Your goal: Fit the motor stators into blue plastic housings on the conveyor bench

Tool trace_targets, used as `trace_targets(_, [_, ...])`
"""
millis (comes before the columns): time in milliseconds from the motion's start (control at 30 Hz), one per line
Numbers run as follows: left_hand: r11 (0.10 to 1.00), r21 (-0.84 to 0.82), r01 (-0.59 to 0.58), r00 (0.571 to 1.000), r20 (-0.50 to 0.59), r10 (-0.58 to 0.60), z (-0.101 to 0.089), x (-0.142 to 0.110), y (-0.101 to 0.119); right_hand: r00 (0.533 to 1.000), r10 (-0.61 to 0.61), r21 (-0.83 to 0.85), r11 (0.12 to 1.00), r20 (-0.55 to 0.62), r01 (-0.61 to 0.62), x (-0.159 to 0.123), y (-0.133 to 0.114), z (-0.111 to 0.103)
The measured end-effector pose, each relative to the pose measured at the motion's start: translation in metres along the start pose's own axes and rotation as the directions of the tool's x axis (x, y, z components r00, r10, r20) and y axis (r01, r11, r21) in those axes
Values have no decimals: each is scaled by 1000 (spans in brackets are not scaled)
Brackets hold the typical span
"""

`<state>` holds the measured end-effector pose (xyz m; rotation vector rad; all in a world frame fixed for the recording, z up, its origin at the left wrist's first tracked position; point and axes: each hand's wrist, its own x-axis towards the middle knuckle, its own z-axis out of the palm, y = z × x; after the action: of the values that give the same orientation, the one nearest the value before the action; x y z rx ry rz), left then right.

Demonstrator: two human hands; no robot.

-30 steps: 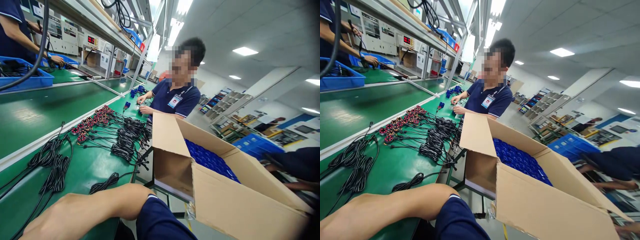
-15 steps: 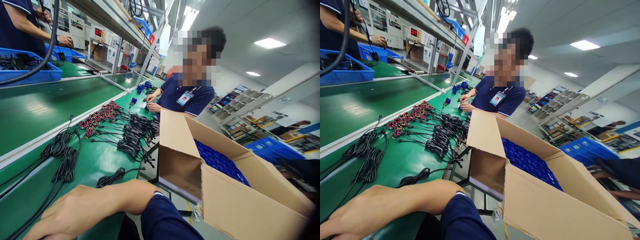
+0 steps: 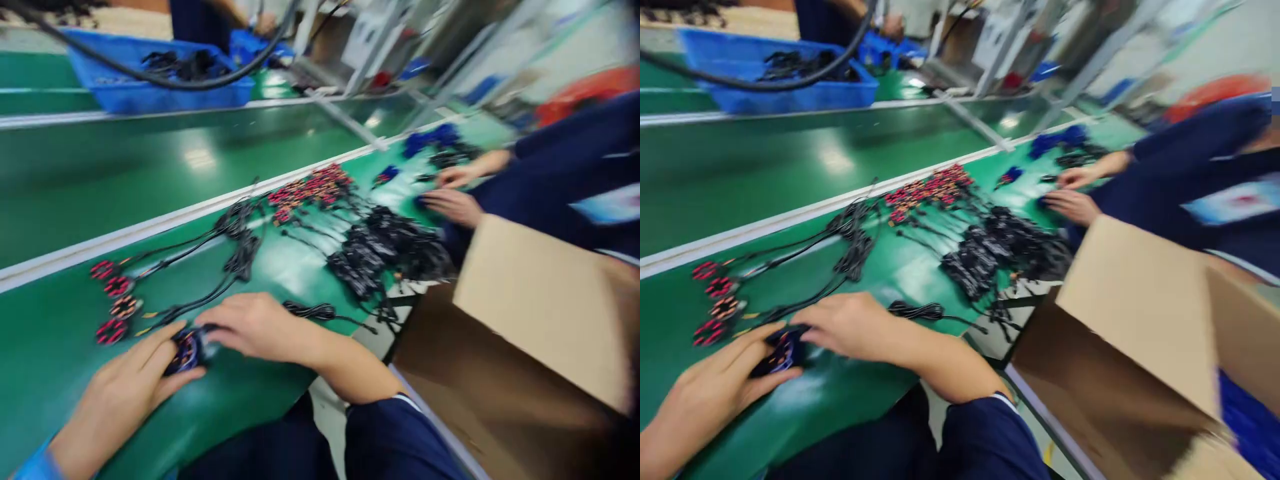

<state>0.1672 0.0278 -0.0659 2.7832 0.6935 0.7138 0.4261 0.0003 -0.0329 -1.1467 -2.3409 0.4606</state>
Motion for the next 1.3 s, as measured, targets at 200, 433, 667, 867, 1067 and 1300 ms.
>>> trace_targets(200, [937, -300, 180, 982, 118, -151, -10, 3, 2, 997, 45, 234, 972, -57, -30, 3, 7, 2])
trace_targets(433, [961, -255, 108, 984, 164, -67, -10, 8, 0, 989, 57, 214, 976, -133, -28, 3, 6, 0])
trace_targets(667, [993, 82, 81, 997, 8, -82, -10, 12, 6, 986, 64, 192, 981, -152, -34, 2, 1, 7])
trace_targets(867, [966, 208, 156, 988, -9, -157, -11, 15, 8, 966, 24, 133, 991, -258, 11, 3, -12, 25])
trace_targets(1067, [977, 130, 168, 981, 75, -178, -14, 16, 3, 948, -73, 59, 994, -310, 96, 5, -16, 40])
trace_targets(1300, [971, 111, 210, 965, 133, -224, -16, 15, 0, 961, -230, -218, 957, -155, 193, -1, -16, 37])
